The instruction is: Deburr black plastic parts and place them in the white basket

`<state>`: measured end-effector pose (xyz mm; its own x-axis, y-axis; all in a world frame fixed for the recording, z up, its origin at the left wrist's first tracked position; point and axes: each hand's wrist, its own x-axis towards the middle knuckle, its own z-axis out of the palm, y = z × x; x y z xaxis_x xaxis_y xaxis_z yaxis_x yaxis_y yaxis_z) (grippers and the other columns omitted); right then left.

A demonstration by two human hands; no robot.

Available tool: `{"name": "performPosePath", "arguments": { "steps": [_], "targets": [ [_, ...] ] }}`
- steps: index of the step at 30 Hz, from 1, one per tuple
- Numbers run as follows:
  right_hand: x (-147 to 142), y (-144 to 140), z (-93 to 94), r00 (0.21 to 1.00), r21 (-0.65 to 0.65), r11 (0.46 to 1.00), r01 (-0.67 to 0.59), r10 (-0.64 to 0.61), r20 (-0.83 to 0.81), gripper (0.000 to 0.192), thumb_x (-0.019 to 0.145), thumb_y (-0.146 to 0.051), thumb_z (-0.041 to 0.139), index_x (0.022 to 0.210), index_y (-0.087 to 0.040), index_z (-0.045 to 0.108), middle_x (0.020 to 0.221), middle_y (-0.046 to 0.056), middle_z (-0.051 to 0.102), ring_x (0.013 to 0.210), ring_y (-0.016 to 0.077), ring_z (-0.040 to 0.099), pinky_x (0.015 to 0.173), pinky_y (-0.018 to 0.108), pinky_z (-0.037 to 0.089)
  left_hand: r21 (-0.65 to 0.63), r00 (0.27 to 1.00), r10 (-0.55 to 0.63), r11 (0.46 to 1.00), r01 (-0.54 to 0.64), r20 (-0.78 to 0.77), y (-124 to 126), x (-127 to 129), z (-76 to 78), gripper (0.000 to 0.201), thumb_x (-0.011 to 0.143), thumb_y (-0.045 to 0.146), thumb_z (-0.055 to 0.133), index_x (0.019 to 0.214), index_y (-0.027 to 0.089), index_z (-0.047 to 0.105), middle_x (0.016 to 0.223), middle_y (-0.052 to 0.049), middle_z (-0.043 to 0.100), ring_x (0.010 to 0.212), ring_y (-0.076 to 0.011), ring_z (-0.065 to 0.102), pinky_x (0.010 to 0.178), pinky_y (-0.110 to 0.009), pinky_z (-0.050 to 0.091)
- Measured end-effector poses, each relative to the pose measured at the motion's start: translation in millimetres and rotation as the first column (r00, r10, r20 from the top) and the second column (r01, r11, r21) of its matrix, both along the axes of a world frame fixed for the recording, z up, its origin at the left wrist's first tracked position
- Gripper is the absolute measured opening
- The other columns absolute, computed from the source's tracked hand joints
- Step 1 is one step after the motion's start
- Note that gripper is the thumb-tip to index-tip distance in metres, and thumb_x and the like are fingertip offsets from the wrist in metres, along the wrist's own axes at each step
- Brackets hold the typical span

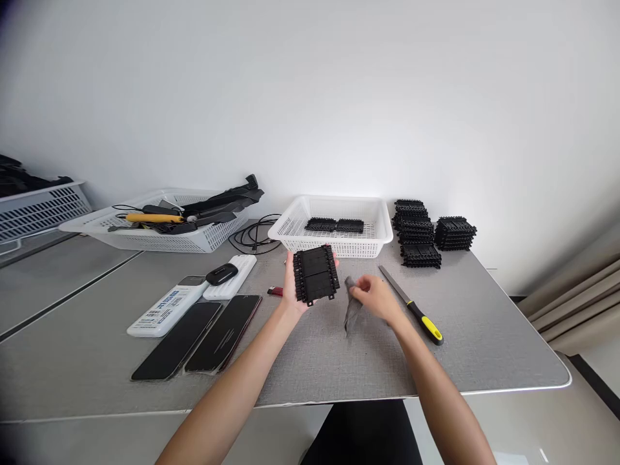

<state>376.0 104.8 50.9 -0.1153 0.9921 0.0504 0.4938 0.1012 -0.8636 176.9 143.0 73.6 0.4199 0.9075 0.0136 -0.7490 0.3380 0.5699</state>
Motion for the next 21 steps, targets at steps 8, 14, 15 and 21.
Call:
{"name": "performPosePath", "arguments": {
  "steps": [8, 14, 15, 21],
  "targets": [
    [-5, 32, 48.1, 0.987, 0.348, 0.924, 0.158, -0.144, -0.065, 0.021, 0.086, -0.037, 0.059, 0.098, -0.021, 0.063, 0.079, 0.003, 0.069, 0.070, 0.0185, 0.061, 0.065, 0.029, 0.045, -0.059, 0.996, -0.064, 0.996, 0.061, -0.055, -3, 8, -0.8, 0.073, 0.084, 0.074, 0.037, 0.119, 0.015, 0.063, 0.104, -0.013, 0.073, 0.103, -0.0316, 0.067, 0.088, -0.048, 0.054],
    [-26, 33, 43.9, 0.978, 0.601, 0.798, -0.050, -0.082, 0.190, 0.022, 0.092, -0.028, 0.055, 0.109, -0.022, 0.068, 0.099, 0.009, 0.066, 0.095, 0.0248, 0.061, 0.082, 0.037, 0.048, -0.102, 0.997, 0.037, 0.994, -0.044, -0.071, -1, 8, -3.5, 0.064, 0.083, 0.072, 0.044, 0.106, 0.016, 0.066, 0.100, -0.012, 0.073, 0.103, -0.0309, 0.067, 0.092, -0.048, 0.053],
    [-26, 33, 39.8, 0.976, 0.610, 0.789, -0.075, -0.067, 0.207, 0.025, 0.093, -0.027, 0.054, 0.113, -0.022, 0.067, 0.101, 0.009, 0.065, 0.097, 0.0250, 0.061, 0.084, 0.038, 0.049, -0.106, 0.996, 0.045, 0.993, -0.052, -0.071, -1, 8, -4.3, 0.064, 0.083, 0.072, 0.044, 0.106, 0.016, 0.066, 0.101, -0.012, 0.073, 0.105, -0.0312, 0.066, 0.092, -0.048, 0.053],
    [-22, 33, 20.8, 0.978, 0.584, 0.799, -0.142, 0.023, 0.206, 0.033, 0.099, -0.025, 0.044, 0.129, -0.026, 0.058, 0.122, 0.007, 0.061, 0.106, 0.0231, 0.061, 0.091, 0.039, 0.051, -0.133, 0.997, 0.005, 0.991, -0.015, -0.073, 0, 8, -9.1, 0.067, 0.083, 0.073, 0.043, 0.109, 0.015, 0.066, 0.103, -0.013, 0.073, 0.110, -0.0327, 0.064, 0.095, -0.048, 0.050]
  ]
}}
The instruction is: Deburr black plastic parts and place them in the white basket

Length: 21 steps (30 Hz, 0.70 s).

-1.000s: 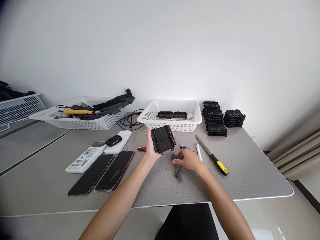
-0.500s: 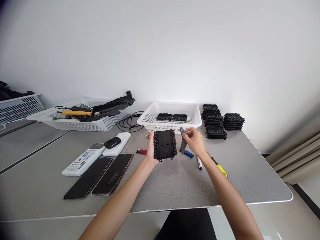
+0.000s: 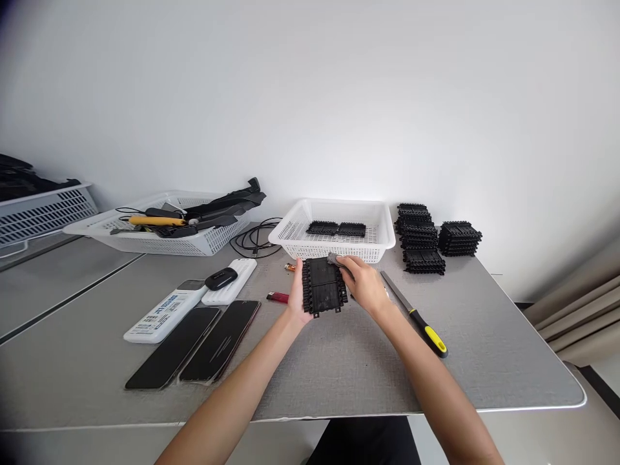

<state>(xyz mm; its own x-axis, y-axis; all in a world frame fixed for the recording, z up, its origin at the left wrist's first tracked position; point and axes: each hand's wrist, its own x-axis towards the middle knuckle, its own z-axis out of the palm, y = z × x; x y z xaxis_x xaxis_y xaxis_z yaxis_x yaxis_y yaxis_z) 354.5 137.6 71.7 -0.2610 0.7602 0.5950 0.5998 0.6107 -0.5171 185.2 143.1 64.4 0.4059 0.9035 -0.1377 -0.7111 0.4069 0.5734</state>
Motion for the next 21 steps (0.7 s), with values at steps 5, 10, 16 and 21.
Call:
{"name": "performPosePath", "arguments": {
  "steps": [5, 10, 16, 21],
  "targets": [
    [0, -6, -3.5, 0.977, 0.008, 0.996, 0.088, -0.088, 0.195, 0.042, 0.101, -0.020, 0.036, 0.141, -0.024, 0.049, 0.115, 0.008, 0.064, 0.095, 0.0221, 0.063, 0.080, 0.034, 0.053, -0.007, 0.999, -0.040, 0.999, 0.040, 0.010, -2, -1, 3.3, 0.067, 0.086, 0.068, 0.043, 0.121, 0.015, 0.062, 0.111, -0.014, 0.071, 0.111, -0.0317, 0.064, 0.098, -0.045, 0.049],
    [-7, -13, 1.2, 0.876, 0.032, 0.970, 0.240, -0.230, 0.423, 0.047, 0.098, -0.014, 0.037, 0.144, -0.019, 0.046, 0.099, 0.009, 0.063, 0.077, 0.0198, 0.061, 0.064, 0.028, 0.048, -0.026, 0.998, -0.038, 0.999, 0.039, 0.042, -2, 0, 5.4, 0.067, 0.088, 0.067, 0.040, 0.126, 0.016, 0.059, 0.115, -0.014, 0.070, 0.112, -0.0319, 0.063, 0.097, -0.046, 0.048],
    [-14, -20, 2.0, 0.829, 0.033, 0.974, 0.224, -0.208, 0.519, 0.045, 0.098, -0.015, 0.038, 0.142, -0.014, 0.048, 0.092, 0.009, 0.063, 0.076, 0.0187, 0.060, 0.062, 0.027, 0.043, -0.015, 0.998, 0.052, 0.999, -0.052, 0.024, -1, -2, 5.5, 0.065, 0.088, 0.067, 0.039, 0.124, 0.017, 0.062, 0.112, -0.013, 0.071, 0.110, -0.0307, 0.064, 0.094, -0.045, 0.051],
    [-17, -28, -1.3, 0.850, -0.012, 0.996, 0.088, -0.069, 0.522, 0.043, 0.092, -0.014, 0.044, 0.133, -0.014, 0.057, 0.084, 0.006, 0.064, 0.067, 0.0165, 0.059, 0.059, 0.027, 0.039, 0.011, 0.978, 0.208, 0.978, -0.209, 0.024, 8, -19, 9.5, 0.065, 0.089, 0.067, 0.036, 0.120, 0.017, 0.064, 0.106, -0.012, 0.073, 0.103, -0.0290, 0.067, 0.087, -0.043, 0.054]
  ]
}}
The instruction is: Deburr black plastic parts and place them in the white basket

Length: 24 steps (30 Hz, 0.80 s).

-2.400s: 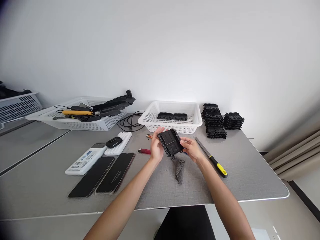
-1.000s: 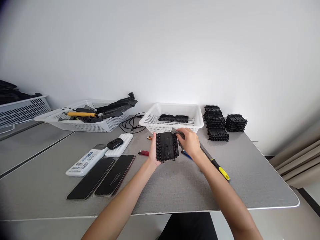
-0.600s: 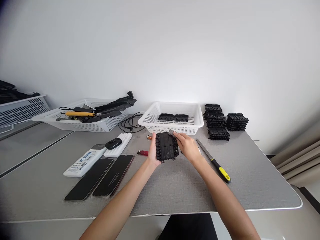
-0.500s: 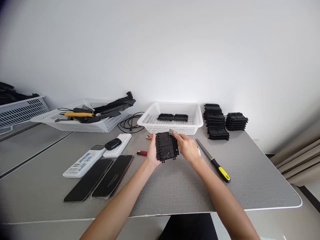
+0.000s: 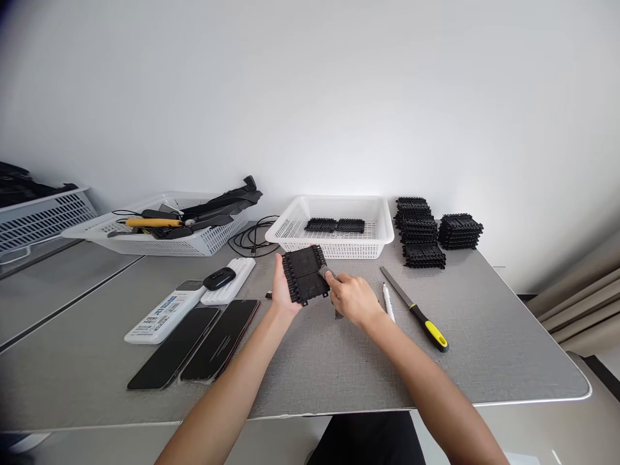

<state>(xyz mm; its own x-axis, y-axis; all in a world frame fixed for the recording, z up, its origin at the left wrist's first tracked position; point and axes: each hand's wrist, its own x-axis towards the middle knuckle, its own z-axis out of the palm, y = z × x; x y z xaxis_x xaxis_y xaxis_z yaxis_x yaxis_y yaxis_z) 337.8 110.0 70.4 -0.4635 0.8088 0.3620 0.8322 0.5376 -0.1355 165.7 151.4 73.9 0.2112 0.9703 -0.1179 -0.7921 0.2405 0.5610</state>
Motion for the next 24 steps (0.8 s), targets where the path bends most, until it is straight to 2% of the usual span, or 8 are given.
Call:
{"name": "performPosePath", "arguments": {
  "steps": [3, 5, 7, 9, 12, 16, 20, 24],
  "targets": [
    [5, 0, -1.3, 0.987, 0.001, 0.997, -0.071, 0.070, -0.141, 0.033, 0.087, -0.014, 0.049, 0.110, -0.016, 0.071, 0.074, 0.003, 0.064, 0.060, 0.0139, 0.057, 0.058, 0.025, 0.038, 0.002, 0.999, 0.052, 0.999, -0.052, -0.007, 6, -8, -0.2, 0.065, 0.090, 0.065, 0.035, 0.119, 0.016, 0.065, 0.102, -0.012, 0.074, 0.100, -0.0282, 0.068, 0.085, -0.042, 0.056],
    [9, 3, -2.0, 0.946, 0.062, 0.997, -0.047, 0.064, -0.316, 0.030, 0.087, -0.016, 0.049, 0.103, -0.016, 0.074, 0.075, 0.003, 0.066, 0.060, 0.0130, 0.056, 0.059, 0.025, 0.040, -0.006, 0.999, 0.033, 0.999, -0.033, -0.020, 8, -8, -1.1, 0.066, 0.089, 0.067, 0.036, 0.120, 0.016, 0.065, 0.101, -0.012, 0.074, 0.099, -0.0284, 0.068, 0.084, -0.042, 0.056],
    [13, 7, -2.7, 0.876, 0.132, 0.990, 0.044, 0.025, -0.481, 0.033, 0.091, -0.019, 0.045, 0.110, -0.016, 0.072, 0.080, 0.004, 0.066, 0.063, 0.0132, 0.056, 0.061, 0.025, 0.042, -0.007, 0.999, -0.025, 1.000, 0.025, -0.028, 7, -5, -2.2, 0.066, 0.089, 0.067, 0.037, 0.122, 0.016, 0.064, 0.103, -0.012, 0.073, 0.100, -0.0287, 0.068, 0.085, -0.043, 0.056],
    [14, 10, -3.6, 0.828, 0.155, 0.980, 0.127, -0.018, -0.561, 0.038, 0.095, -0.021, 0.040, 0.123, -0.016, 0.066, 0.081, 0.005, 0.065, 0.064, 0.0137, 0.055, 0.062, 0.025, 0.043, -0.008, 0.995, -0.094, 0.996, 0.094, -0.038, 4, 2, -3.1, 0.065, 0.089, 0.066, 0.038, 0.123, 0.016, 0.063, 0.106, -0.012, 0.073, 0.101, -0.0288, 0.068, 0.087, -0.043, 0.055],
    [12, 13, -5.9, 0.860, 0.125, 0.979, 0.161, -0.077, -0.504, 0.043, 0.098, -0.021, 0.037, 0.136, -0.018, 0.056, 0.086, 0.006, 0.065, 0.067, 0.0145, 0.056, 0.061, 0.025, 0.042, -0.048, 0.982, -0.177, 0.984, 0.174, -0.071, -3, 12, -3.9, 0.067, 0.088, 0.066, 0.039, 0.124, 0.015, 0.063, 0.108, -0.014, 0.072, 0.104, -0.0293, 0.067, 0.089, -0.043, 0.054],
    [7, 11, -7.6, 0.953, 0.071, 0.981, 0.178, -0.154, -0.260, 0.048, 0.095, -0.016, 0.038, 0.141, -0.019, 0.051, 0.086, 0.005, 0.064, 0.068, 0.0158, 0.056, 0.058, 0.025, 0.037, -0.052, 0.972, -0.220, 0.975, 0.217, -0.076, -7, 18, -3.6, 0.067, 0.087, 0.068, 0.039, 0.125, 0.016, 0.062, 0.110, -0.014, 0.072, 0.105, -0.0300, 0.066, 0.090, -0.043, 0.053],
    [3, 4, -5.5, 0.990, 0.069, 0.994, 0.082, -0.073, -0.119, 0.048, 0.092, -0.016, 0.042, 0.138, -0.016, 0.054, 0.080, 0.004, 0.064, 0.063, 0.0153, 0.054, 0.054, 0.026, 0.031, 0.014, 0.993, -0.114, 0.993, 0.115, -0.042, -4, 11, -0.9, 0.065, 0.089, 0.066, 0.035, 0.125, 0.018, 0.062, 0.108, -0.012, 0.073, 0.104, -0.0295, 0.067, 0.088, -0.044, 0.054],
    [3, -2, -3.7, 0.988, 0.077, 0.994, -0.078, 0.087, -0.127, 0.041, 0.085, -0.014, 0.047, 0.119, -0.017, 0.069, 0.069, 0.001, 0.063, 0.055, 0.0130, 0.050, 0.052, 0.027, 0.025, 0.032, 1.000, 0.022, 0.999, -0.022, -0.003, 4, -4, 1.7, 0.065, 0.091, 0.064, 0.032, 0.120, 0.016, 0.064, 0.104, -0.012, 0.073, 0.102, -0.0287, 0.067, 0.086, -0.043, 0.055]
  ]
}}
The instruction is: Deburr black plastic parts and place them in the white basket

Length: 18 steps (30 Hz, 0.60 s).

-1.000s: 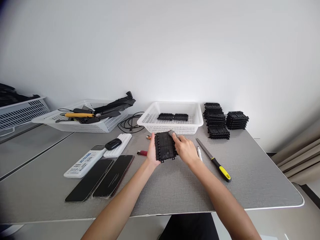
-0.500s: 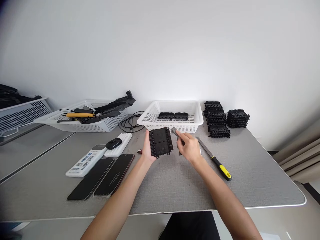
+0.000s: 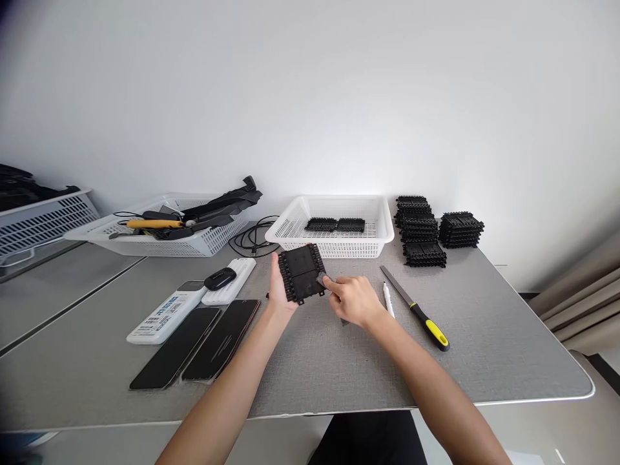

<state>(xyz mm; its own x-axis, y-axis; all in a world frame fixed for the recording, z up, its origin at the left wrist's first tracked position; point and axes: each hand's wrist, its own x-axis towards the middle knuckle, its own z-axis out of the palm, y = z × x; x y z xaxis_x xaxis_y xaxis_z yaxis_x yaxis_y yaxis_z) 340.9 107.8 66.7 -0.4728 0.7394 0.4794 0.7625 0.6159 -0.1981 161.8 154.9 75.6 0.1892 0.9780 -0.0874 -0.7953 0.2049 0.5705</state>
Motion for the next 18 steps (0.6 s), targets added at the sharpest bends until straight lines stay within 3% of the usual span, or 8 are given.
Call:
{"name": "performPosePath", "arguments": {
  "steps": [4, 7, 9, 11, 14, 18],
  "targets": [
    [6, 2, -0.9, 0.974, 0.011, 1.000, -0.007, 0.010, -0.225, 0.032, 0.082, -0.016, 0.047, 0.092, -0.018, 0.077, 0.066, 0.001, 0.065, 0.053, 0.0114, 0.051, 0.052, 0.025, 0.030, -0.030, 1.000, -0.009, 1.000, 0.009, 0.021, 4, -6, 0.6, 0.065, 0.091, 0.064, 0.034, 0.122, 0.015, 0.063, 0.104, -0.012, 0.073, 0.102, -0.0285, 0.068, 0.086, -0.044, 0.056],
    [10, 7, -0.6, 0.900, 0.021, 0.991, 0.129, -0.108, -0.423, 0.038, 0.087, -0.019, 0.043, 0.108, -0.018, 0.074, 0.079, 0.004, 0.069, 0.062, 0.0127, 0.057, 0.058, 0.024, 0.039, -0.025, 0.997, -0.072, 0.997, 0.072, 0.011, 2, -1, -0.1, 0.065, 0.090, 0.065, 0.037, 0.124, 0.015, 0.062, 0.106, -0.013, 0.073, 0.101, -0.0288, 0.068, 0.086, -0.043, 0.056],
    [10, 9, 0.2, 0.863, 0.010, 0.974, 0.225, -0.195, -0.467, 0.041, 0.092, -0.021, 0.039, 0.122, -0.019, 0.067, 0.085, 0.005, 0.069, 0.067, 0.0134, 0.058, 0.062, 0.024, 0.043, -0.023, 0.991, -0.137, 0.990, 0.137, -0.001, 0, 5, -1.4, 0.065, 0.090, 0.065, 0.038, 0.125, 0.016, 0.061, 0.107, -0.013, 0.072, 0.100, -0.0287, 0.069, 0.086, -0.043, 0.055],
    [10, 11, 0.5, 0.862, 0.001, 0.958, 0.287, -0.258, -0.437, 0.043, 0.096, -0.023, 0.036, 0.133, -0.019, 0.060, 0.085, 0.005, 0.067, 0.069, 0.0142, 0.057, 0.063, 0.024, 0.043, -0.038, 0.978, -0.210, 0.977, 0.209, -0.009, -4, 11, -3.3, 0.064, 0.089, 0.064, 0.039, 0.126, 0.016, 0.061, 0.107, -0.013, 0.072, 0.100, -0.0292, 0.068, 0.086, -0.043, 0.055],
    [10, 13, -1.6, 0.921, -0.012, 0.964, 0.264, -0.256, -0.292, 0.045, 0.098, -0.021, 0.036, 0.140, -0.022, 0.052, 0.088, 0.004, 0.065, 0.071, 0.0147, 0.057, 0.062, 0.024, 0.041, -0.071, 0.961, -0.277, 0.959, 0.275, -0.014, -8, 19, -6.2, 0.063, 0.088, 0.064, 0.042, 0.127, 0.017, 0.060, 0.109, -0.013, 0.072, 0.102, -0.0299, 0.068, 0.088, -0.043, 0.054],
    [7, 12, -5.3, 0.972, -0.039, 0.981, 0.190, -0.194, -0.132, 0.047, 0.095, -0.017, 0.040, 0.141, -0.022, 0.052, 0.084, 0.003, 0.063, 0.066, 0.0137, 0.054, 0.059, 0.024, 0.036, -0.049, 0.974, -0.226, 0.973, 0.224, -0.025, -9, 20, -6.1, 0.065, 0.088, 0.065, 0.040, 0.127, 0.017, 0.061, 0.110, -0.013, 0.072, 0.103, -0.0299, 0.067, 0.089, -0.044, 0.053]
  ]
}}
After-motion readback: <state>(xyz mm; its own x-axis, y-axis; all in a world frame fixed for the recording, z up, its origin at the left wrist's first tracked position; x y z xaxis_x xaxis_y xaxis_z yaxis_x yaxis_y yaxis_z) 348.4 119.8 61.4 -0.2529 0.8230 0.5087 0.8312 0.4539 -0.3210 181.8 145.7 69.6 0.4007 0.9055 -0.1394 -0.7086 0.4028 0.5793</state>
